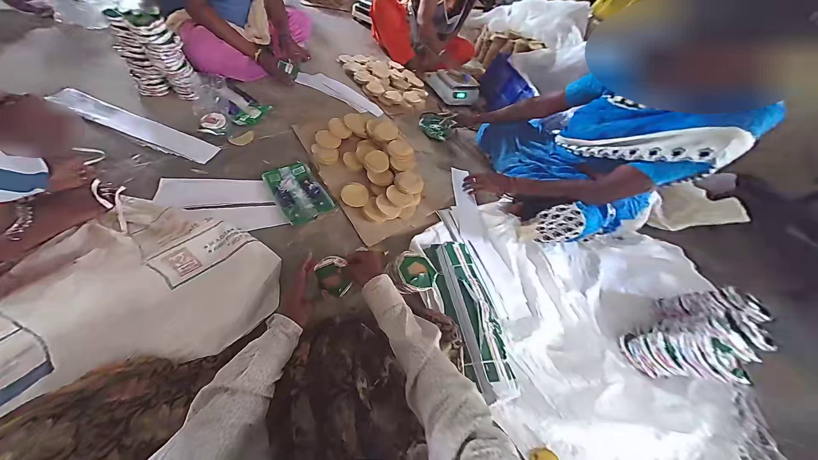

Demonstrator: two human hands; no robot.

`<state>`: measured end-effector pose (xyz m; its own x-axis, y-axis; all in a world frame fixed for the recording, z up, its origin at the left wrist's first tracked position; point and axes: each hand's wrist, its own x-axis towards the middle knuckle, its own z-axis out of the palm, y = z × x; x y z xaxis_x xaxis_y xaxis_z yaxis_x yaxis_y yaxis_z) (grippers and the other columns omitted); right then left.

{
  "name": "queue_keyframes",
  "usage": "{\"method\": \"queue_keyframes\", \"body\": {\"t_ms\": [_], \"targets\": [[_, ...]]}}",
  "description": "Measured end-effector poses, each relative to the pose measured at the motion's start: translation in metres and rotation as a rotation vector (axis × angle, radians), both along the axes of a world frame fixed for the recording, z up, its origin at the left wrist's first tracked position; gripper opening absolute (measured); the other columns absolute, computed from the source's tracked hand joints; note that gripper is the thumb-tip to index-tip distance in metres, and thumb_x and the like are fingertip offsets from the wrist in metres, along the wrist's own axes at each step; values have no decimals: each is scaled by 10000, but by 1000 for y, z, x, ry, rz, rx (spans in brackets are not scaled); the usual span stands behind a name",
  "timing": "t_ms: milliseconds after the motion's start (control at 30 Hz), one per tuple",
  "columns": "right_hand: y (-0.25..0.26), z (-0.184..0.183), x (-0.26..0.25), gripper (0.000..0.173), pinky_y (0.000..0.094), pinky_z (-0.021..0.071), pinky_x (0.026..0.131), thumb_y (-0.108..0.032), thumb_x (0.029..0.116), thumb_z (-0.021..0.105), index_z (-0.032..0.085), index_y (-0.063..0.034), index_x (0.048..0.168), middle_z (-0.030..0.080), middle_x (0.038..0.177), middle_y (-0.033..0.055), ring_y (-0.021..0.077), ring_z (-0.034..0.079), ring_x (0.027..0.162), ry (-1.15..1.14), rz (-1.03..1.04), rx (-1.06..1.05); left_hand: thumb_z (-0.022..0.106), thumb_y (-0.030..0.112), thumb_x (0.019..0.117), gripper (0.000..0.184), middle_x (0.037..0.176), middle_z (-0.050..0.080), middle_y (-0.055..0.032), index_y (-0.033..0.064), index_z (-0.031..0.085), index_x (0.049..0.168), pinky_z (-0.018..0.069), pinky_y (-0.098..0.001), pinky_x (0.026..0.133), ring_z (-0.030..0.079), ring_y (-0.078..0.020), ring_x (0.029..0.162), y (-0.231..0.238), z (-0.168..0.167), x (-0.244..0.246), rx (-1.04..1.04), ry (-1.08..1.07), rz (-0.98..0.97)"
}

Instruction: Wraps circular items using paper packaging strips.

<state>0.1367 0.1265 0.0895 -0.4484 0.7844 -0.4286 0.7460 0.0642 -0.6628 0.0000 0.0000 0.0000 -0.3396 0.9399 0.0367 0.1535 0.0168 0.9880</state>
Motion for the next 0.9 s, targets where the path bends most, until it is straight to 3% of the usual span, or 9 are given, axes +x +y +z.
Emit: {"method": "queue_keyframes", "body": {"t_ms": [133,233,300,400,533,633,700,833,900], "targets": [[-13,45,68,296,506,551,929,-191,900,752,744,8,1119,737,1061,181,307,705,998,215,-166,544,690,197,879,835,1611,342,-245,-70,286,1559,358,-434,1191,351,-317,1494,-17,24,10,39,-18,14],[-7,35,113,186,506,574,827,-118,869,723,790,5,992,748,949,192,368,712,913,246,-140,1134,632,147,921,639,1556,422,-265,-92,430,1478,388,-419,1170,434,-335,1441,-26,27,16,46,-10,36],[-5,17,136,144,520,581,781,-65,887,673,784,-4,957,748,922,194,404,715,886,107,-52,1324,593,126,939,556,1515,475,-267,-85,490,1443,404,-423,1162,471,-345,1414,-32,24,18,34,28,28],[-21,-14,152,160,573,575,789,6,892,651,759,29,1007,733,1007,240,448,708,961,-89,92,1203,554,73,936,489,1466,531,-257,-86,535,1398,426,-438,1143,518,-349,1370,-46,20,16,-1,68,38],[-42,-25,153,241,567,582,855,-5,872,686,753,14,1104,722,1121,238,437,699,1050,-153,101,1092,574,103,939,453,1417,588,-232,-70,590,1358,406,-471,1159,532,-336,1363,-70,26,4,-5,165,62],[-45,-25,154,295,641,552,864,-60,866,702,746,25,1145,707,1152,279,493,685,1052,-52,43,1124,593,86,928,424,1387,608,-232,-66,623,1323,434,-468,1141,557,-343,1333,-88,42,-16,32,185,62],[-53,-17,154,288,656,527,914,-58,906,669,715,90,1149,678,1162,335,539,657,1075,28,38,1084,600,84,933,403,1375,620,-219,-60,635,1308,444,-461,1131,571,-324,1320,-104,55,-35,43,214,58],[-66,-29,137,159,569,575,861,-24,883,650,735,71,978,721,998,266,447,706,973,188,115,1033,609,70,961,376,1362,630,-224,-57,634,1314,425,-501,1147,577,-350,1317,-162,84,-72,-47,398,107],[-76,-36,117,200,568,557,919,-51,899,641,746,86,1001,735,1030,266,435,712,1003,248,130,868,628,131,981,393,1344,630,-264,-69,629,1318,418,-570,1129,586,-419,1287,-199,93,-81,-132,528,132]]}}
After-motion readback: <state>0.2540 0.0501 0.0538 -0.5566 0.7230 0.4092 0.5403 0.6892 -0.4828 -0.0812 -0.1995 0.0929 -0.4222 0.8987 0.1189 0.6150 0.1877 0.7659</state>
